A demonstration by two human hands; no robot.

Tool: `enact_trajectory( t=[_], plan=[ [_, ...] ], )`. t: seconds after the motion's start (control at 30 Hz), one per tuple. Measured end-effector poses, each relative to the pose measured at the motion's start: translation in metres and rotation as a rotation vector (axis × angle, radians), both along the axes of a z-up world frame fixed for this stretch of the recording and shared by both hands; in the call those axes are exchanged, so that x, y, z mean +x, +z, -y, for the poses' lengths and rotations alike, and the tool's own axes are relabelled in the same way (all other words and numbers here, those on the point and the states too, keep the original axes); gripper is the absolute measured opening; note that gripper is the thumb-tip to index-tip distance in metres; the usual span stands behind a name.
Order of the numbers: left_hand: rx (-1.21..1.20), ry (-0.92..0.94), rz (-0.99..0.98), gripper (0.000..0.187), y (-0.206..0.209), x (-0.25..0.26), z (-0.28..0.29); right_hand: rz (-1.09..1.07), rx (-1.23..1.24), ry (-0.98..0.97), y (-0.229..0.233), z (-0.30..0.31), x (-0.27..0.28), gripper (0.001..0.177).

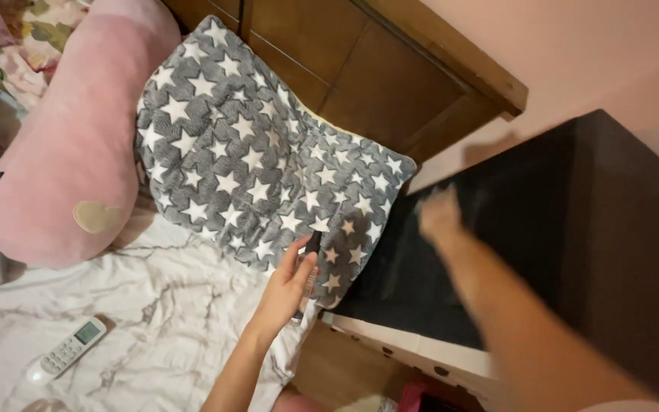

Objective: The person moves a plastic organizer from a dresser to a bed, wipes a purple jar and a plastic-wrapped item with a cloth, then sprays and wipes the dresser top. They place a box and several bottles on the dresser.

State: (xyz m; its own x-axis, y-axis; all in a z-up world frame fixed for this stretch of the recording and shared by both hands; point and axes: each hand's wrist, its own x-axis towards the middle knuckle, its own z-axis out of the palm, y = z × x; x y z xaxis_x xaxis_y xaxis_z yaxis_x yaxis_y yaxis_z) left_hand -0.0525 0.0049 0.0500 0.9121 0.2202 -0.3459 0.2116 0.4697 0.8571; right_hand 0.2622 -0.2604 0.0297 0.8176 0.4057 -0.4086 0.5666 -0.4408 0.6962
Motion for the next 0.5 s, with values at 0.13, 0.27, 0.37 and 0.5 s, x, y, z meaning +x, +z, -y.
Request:
enact_trajectory(
  t=[0.13,0.27,0.37,0.5],
  plan=[
    [-0.003,-0.001,0.046,0.045,0.006,-0.006,0.006,0.368,0.153,0.239,0.036,0.032,0.091,0.046],
    [-0.007,-0.019,0.084,0.046,0.018,-0.013,0.014,0.317,0.156,0.138,0.096,0.030,0.072,0.037],
    [0.038,-0.034,0.105,0.046,0.039,-0.017,0.011,0.251,0.134,0.153,0.042,0.063,0.081,0.033],
    [0.087,-0.051,0.177,0.046,0.061,-0.026,0.013,-0.006,-0.116,-0.160,0.101,0.001,-0.052,0.024]
  ],
)
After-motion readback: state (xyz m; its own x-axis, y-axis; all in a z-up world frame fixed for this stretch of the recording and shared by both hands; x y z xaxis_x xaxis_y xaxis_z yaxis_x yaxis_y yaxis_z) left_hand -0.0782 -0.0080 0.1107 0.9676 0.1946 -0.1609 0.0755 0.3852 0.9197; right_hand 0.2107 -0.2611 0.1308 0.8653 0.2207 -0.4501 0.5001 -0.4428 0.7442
